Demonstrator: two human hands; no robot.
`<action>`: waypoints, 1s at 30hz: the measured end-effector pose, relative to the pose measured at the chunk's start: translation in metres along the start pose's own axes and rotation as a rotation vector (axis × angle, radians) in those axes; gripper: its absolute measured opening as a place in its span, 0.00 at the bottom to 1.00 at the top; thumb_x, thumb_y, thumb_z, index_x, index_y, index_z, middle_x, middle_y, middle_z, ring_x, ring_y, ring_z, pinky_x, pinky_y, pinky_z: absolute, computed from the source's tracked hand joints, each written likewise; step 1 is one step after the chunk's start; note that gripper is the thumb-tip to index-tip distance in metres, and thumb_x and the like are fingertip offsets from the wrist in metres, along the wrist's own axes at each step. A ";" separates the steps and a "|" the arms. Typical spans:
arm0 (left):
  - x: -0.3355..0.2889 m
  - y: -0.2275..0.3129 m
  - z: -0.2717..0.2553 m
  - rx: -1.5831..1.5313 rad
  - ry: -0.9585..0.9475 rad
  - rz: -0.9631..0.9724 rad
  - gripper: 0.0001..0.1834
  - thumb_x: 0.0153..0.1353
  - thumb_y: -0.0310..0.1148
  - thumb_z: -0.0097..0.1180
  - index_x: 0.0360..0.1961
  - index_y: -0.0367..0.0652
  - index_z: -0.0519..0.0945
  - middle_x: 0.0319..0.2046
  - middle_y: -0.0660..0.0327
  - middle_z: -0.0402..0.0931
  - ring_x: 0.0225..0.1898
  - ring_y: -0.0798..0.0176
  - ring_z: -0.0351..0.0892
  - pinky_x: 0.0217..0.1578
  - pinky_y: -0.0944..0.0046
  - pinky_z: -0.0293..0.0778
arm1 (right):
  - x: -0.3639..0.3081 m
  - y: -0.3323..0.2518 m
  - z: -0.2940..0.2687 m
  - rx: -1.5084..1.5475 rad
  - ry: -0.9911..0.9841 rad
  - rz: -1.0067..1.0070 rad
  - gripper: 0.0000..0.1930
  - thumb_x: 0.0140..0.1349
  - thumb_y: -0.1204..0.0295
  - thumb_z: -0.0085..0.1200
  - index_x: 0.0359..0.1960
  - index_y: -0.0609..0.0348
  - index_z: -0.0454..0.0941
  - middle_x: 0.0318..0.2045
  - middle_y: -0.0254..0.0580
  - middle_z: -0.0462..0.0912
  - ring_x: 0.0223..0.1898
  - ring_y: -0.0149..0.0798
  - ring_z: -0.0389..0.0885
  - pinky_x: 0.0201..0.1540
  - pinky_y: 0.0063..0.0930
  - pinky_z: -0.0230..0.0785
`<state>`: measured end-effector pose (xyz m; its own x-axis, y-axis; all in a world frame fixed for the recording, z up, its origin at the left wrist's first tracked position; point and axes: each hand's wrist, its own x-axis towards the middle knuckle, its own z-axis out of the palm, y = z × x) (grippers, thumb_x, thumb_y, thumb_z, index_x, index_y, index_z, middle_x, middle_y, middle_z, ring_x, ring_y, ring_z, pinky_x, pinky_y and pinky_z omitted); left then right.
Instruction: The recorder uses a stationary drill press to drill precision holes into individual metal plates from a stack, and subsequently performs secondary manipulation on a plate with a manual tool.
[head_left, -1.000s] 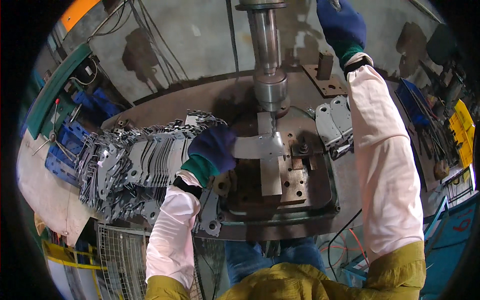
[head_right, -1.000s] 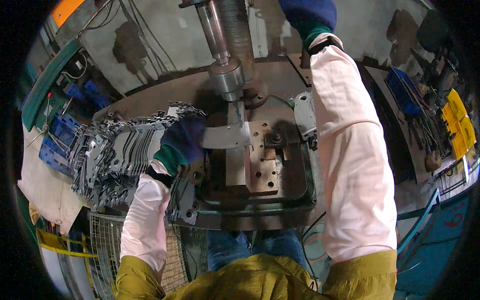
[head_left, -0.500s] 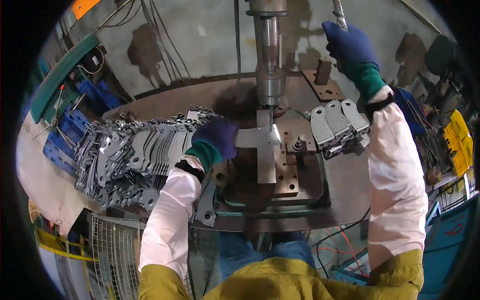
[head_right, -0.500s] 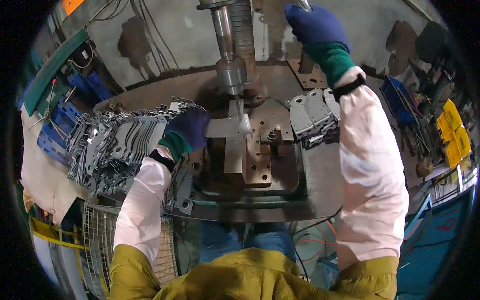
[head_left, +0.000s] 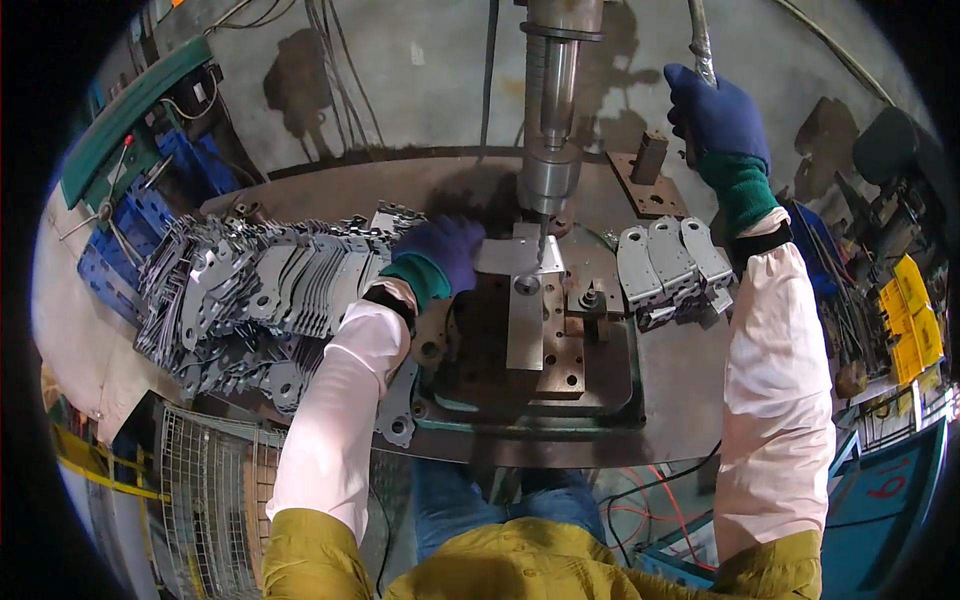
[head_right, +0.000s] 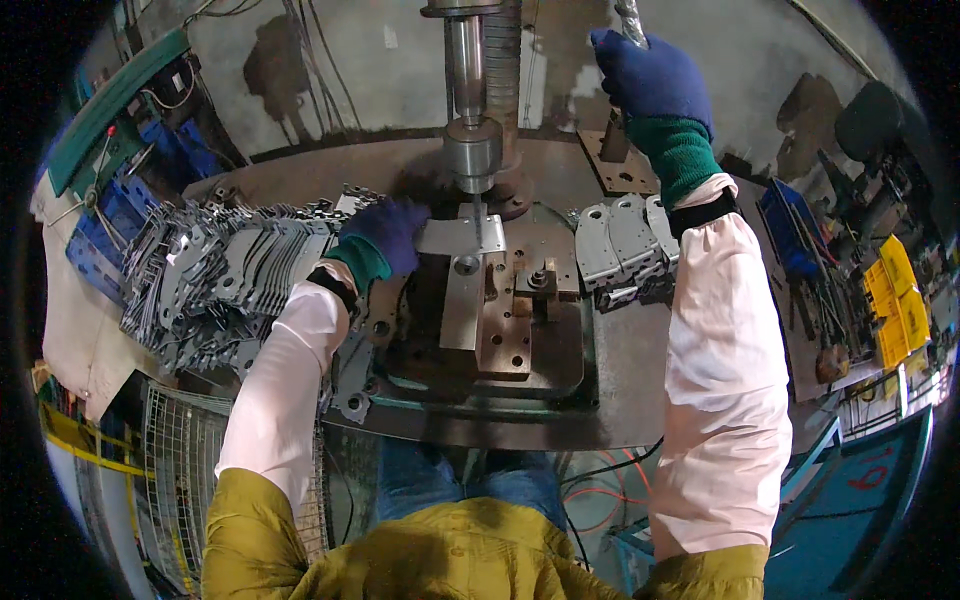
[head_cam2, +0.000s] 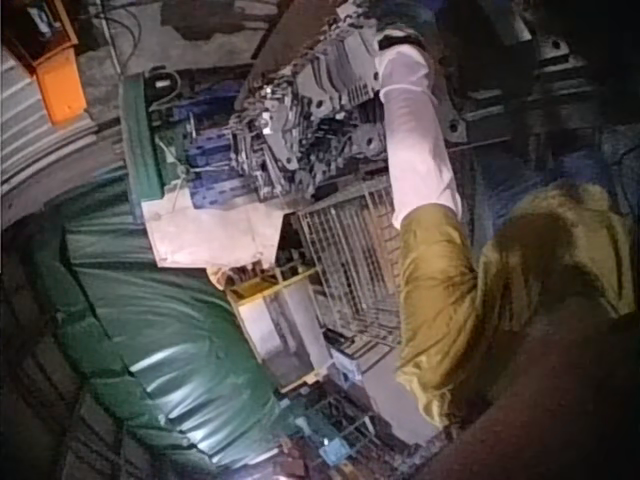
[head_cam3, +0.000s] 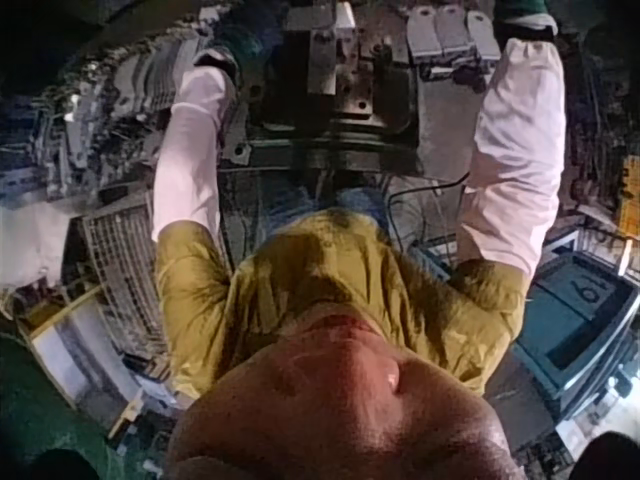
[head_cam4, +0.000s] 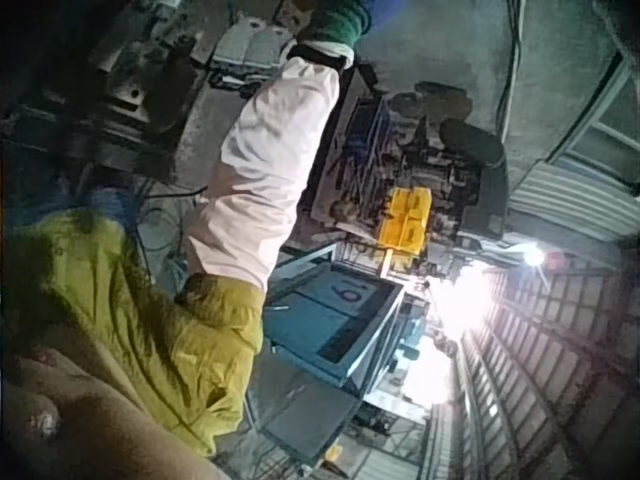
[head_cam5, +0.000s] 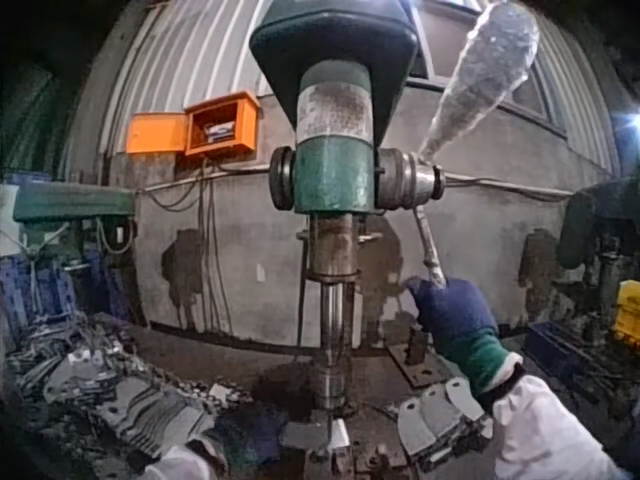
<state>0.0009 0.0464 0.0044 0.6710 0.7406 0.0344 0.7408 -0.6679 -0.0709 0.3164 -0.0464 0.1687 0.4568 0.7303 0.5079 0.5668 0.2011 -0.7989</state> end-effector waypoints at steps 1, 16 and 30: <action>0.002 -0.003 0.002 0.013 0.004 -0.001 0.26 0.47 0.36 0.64 0.51 0.52 0.77 0.49 0.52 0.78 0.53 0.43 0.78 0.54 0.44 0.77 | 0.004 0.003 0.000 -0.030 0.009 -0.014 0.22 0.62 0.52 0.64 0.35 0.62 0.80 0.23 0.36 0.79 0.24 0.31 0.78 0.30 0.27 0.71; 0.007 -0.016 0.008 -0.041 0.102 0.108 0.22 0.48 0.32 0.60 0.48 0.49 0.78 0.45 0.49 0.79 0.47 0.40 0.80 0.48 0.43 0.78 | 0.032 0.010 0.029 -0.395 0.326 -0.079 0.29 0.59 0.41 0.53 0.35 0.59 0.83 0.27 0.42 0.86 0.31 0.41 0.84 0.39 0.35 0.74; 0.001 -0.009 0.008 -0.001 0.068 0.043 0.25 0.48 0.37 0.63 0.50 0.52 0.74 0.47 0.52 0.76 0.49 0.42 0.77 0.51 0.43 0.75 | 0.047 0.026 0.036 -0.269 0.371 -0.239 0.22 0.66 0.46 0.53 0.37 0.52 0.84 0.30 0.44 0.87 0.34 0.50 0.86 0.40 0.39 0.77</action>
<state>-0.0048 0.0538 -0.0029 0.7030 0.7043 0.0990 0.7110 -0.6994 -0.0728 0.3280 0.0162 0.1603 0.4779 0.3937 0.7852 0.8190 0.1234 -0.5604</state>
